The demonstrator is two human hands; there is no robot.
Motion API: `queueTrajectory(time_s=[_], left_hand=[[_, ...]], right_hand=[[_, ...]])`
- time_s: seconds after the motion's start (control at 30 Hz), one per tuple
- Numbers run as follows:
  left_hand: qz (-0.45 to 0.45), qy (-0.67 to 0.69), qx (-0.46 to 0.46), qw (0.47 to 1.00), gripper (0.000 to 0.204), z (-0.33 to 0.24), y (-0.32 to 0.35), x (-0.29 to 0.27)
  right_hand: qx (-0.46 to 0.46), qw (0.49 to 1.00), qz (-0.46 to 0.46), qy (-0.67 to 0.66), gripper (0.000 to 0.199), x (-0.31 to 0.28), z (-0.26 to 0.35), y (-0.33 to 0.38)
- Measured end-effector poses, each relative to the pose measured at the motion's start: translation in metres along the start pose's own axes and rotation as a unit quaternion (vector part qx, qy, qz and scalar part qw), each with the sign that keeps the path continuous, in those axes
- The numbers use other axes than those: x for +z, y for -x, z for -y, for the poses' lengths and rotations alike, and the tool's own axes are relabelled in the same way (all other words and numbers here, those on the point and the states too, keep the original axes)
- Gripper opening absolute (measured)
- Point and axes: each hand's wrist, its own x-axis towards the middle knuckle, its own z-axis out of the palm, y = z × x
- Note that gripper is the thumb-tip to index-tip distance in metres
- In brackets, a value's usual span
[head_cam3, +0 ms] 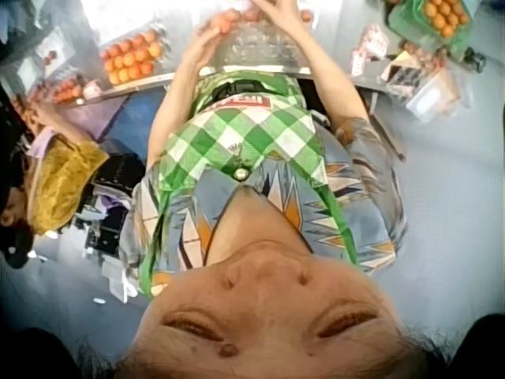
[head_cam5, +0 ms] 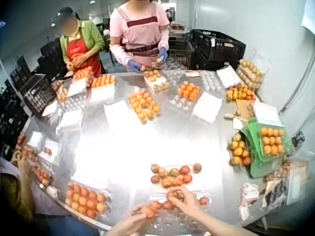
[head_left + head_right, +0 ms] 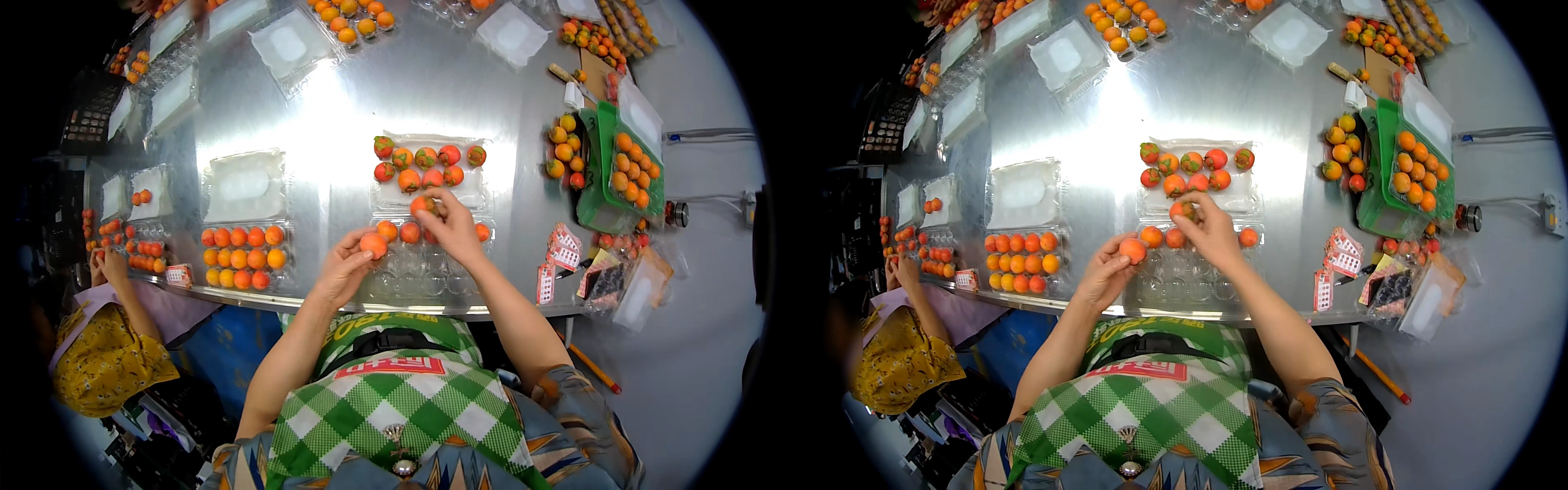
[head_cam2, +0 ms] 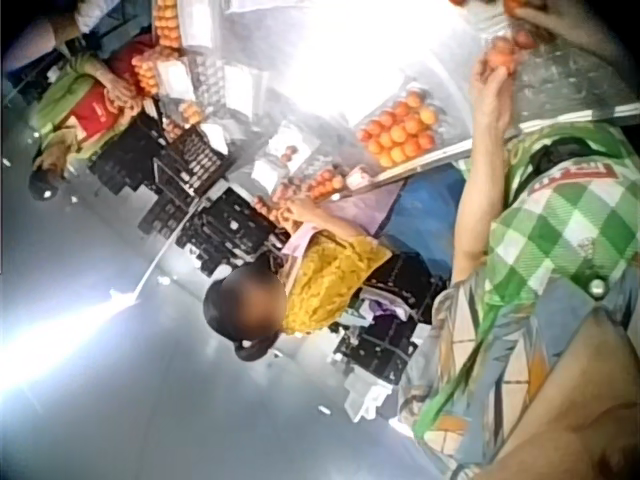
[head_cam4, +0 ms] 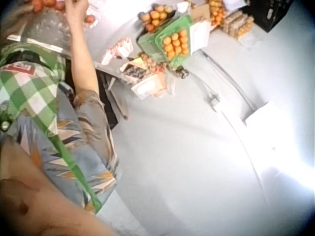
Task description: The person places small orange fruits into clear plastic trays on a stainless steel table. They arrange the fruits in rows, seal the trays with lids, and apply labels before stacking the finished packages.
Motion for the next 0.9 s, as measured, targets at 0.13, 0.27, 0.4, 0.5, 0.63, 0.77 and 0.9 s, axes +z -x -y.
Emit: queueTrajectory(time_s=[0.13,0.27,0.4,0.5,0.63,0.77,0.9], left_hand=[[-0.063,-0.275,0.044,0.958,0.04,0.006,0.008,-0.005],[-0.057,-0.579,0.196,0.789,0.037,0.013,0.009,0.009],[-0.029,-0.656,0.289,0.696,0.034,0.027,0.0,0.009],[-0.018,-0.681,0.299,0.669,0.034,0.031,-0.002,0.007],[-0.04,-0.677,0.309,0.667,0.034,0.021,0.005,0.013],[-0.015,-0.351,0.103,0.931,0.036,0.015,0.014,0.026],[0.017,-0.215,0.081,0.973,0.041,0.013,0.013,0.05]], right_hand=[[0.11,0.905,0.081,-0.404,0.026,-0.015,-0.016,0.032],[0.112,0.877,0.061,-0.463,0.028,-0.005,-0.01,0.06],[0.094,0.899,0.08,-0.42,0.039,0.005,-0.02,0.067],[0.087,0.935,0.075,-0.335,0.042,0.006,-0.002,0.073],[-0.031,0.981,0.032,-0.188,0.042,0.011,-0.004,0.073],[-0.115,0.991,-0.016,0.07,0.039,0.012,0.01,0.073],[-0.189,0.968,-0.056,0.158,0.037,0.024,0.014,0.073]])
